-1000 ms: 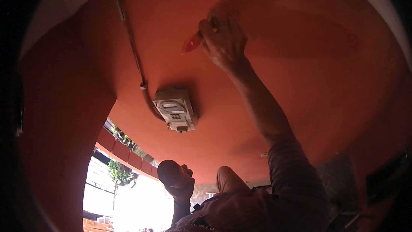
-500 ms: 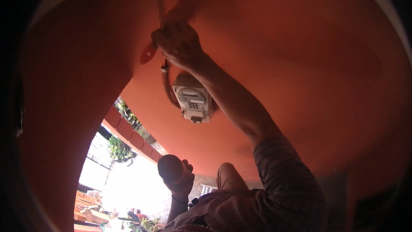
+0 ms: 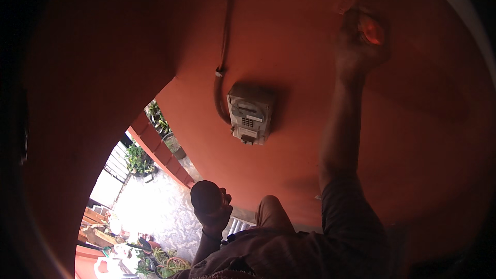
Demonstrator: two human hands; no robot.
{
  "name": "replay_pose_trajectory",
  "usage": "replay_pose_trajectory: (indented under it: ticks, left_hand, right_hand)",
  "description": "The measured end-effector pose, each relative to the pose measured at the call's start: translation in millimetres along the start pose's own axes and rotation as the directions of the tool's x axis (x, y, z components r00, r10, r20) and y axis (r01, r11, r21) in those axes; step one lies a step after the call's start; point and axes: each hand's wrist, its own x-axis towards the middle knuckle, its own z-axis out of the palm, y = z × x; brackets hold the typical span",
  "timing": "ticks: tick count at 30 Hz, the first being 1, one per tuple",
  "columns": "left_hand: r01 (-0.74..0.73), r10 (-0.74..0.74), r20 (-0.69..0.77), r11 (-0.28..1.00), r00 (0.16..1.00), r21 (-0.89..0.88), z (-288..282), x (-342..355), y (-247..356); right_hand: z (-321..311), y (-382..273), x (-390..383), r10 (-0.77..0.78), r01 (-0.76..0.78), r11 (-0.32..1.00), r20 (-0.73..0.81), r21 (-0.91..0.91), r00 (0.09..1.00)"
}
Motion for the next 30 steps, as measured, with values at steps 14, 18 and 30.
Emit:
replay_pose_trajectory:
  ticks: [14, 18, 30]
  left_hand:
    - [0.079, -0.078, 0.015, 0.993, 0.997, -0.088, -14.0, 12.4, -8.8]
    - [-0.017, 0.033, -0.099, 0.988, 0.995, 0.152, -11.8, 14.4, -14.0]
    - [0.019, 0.068, -0.149, 0.855, 0.987, 0.519, 19.3, 11.7, -11.0]
  right_hand:
    - [92.9, -82.3, -75.6, 0.139, -0.182, 0.925, 0.148, 0.333, 0.979]
    - [115.1, -66.6, -90.5, 0.341, -0.4, 0.811, 0.21, 0.428, 0.916]
    - [123.5, -50.8, -59.0, 0.258, -0.268, 0.8, 0.096, 0.537, 0.961]
